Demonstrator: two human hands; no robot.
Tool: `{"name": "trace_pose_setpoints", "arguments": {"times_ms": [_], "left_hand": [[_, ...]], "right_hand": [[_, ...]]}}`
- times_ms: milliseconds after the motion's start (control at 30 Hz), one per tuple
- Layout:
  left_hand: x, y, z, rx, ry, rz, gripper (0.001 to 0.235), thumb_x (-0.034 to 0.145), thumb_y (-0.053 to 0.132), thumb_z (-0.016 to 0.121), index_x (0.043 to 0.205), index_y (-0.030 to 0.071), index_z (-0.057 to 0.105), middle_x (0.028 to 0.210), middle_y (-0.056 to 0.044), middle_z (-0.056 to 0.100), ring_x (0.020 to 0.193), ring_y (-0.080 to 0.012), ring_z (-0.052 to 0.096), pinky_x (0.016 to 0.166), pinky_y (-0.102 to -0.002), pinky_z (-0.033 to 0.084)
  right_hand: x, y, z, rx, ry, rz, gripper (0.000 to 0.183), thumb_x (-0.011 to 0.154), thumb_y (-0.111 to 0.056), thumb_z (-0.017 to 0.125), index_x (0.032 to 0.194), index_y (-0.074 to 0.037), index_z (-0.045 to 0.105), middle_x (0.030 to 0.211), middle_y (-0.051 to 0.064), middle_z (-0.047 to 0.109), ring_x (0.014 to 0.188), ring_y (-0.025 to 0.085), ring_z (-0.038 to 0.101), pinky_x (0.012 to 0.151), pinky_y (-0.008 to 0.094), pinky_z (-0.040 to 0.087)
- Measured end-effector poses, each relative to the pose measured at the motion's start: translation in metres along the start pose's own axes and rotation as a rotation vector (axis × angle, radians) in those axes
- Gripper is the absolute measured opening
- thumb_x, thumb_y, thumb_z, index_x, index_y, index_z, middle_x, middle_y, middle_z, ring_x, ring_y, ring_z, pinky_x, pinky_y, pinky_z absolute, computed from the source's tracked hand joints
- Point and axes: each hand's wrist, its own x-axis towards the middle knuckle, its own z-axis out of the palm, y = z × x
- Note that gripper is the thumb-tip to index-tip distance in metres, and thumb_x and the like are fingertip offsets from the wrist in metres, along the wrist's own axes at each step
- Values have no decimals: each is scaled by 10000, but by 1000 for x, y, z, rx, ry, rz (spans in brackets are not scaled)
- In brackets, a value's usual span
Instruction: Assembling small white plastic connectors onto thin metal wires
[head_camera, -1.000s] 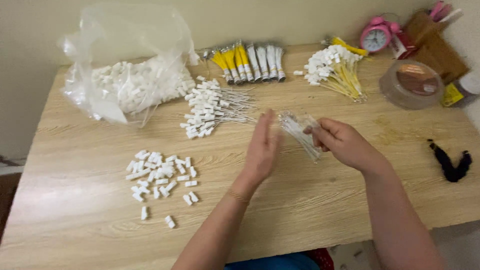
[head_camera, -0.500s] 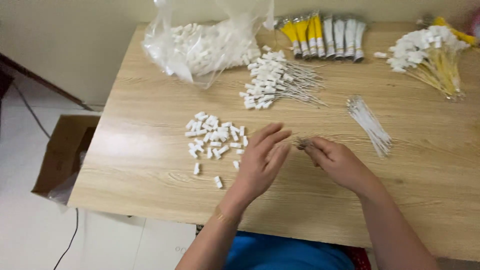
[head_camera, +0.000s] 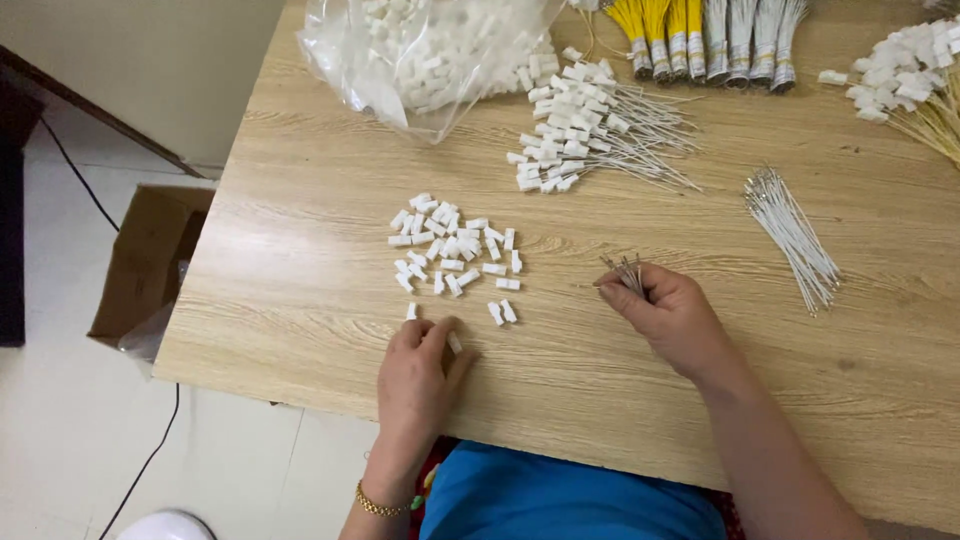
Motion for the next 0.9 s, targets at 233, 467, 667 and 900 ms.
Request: {"name": "trace_pose_setpoints", "arguments": {"times_ms": [233, 467, 667, 900], "left_hand": [[10, 7, -4, -98, -12, -52, 347, 761, 312, 758, 1086, 224, 675, 909, -29, 622, 830, -277, 672, 708, -381, 557], [48, 59, -7, -1215, -35, -210, 298, 756, -32, 762, 1030, 2, 652, 884, -110, 664, 774, -197, 674, 696, -324, 601], [83, 110, -2, -1744, -160, -229, 303, 877, -8, 624, 1176, -4, 575, 1078, -150, 658, 890, -239, 708, 775, -338, 619], [87, 120, 22, -2015, -237, -479, 210, 915, 58, 620, 1118, 24, 577, 1026, -190, 689, 898, -317, 714, 785, -382, 621]], "right_hand": [[0, -6, 9, 0, -24, -35, 67, 871, -17, 700, 935, -10, 718, 682, 35, 627, 657, 88, 498, 636, 231, 453], [5, -29, 27, 32, 13, -94, 94, 854, -10, 711, 945, 5, 726, 655, 40, 622, 650, 98, 524, 633, 250, 456], [7, -47, 22, -23, 97, -168, 99, 858, -52, 720, 942, 0, 725, 683, 63, 659, 664, 100, 540, 664, 266, 484], [1, -58, 21, -238, 167, -261, 59, 877, -83, 692, 884, -24, 692, 632, 84, 570, 628, 123, 502, 578, 280, 447]]}}
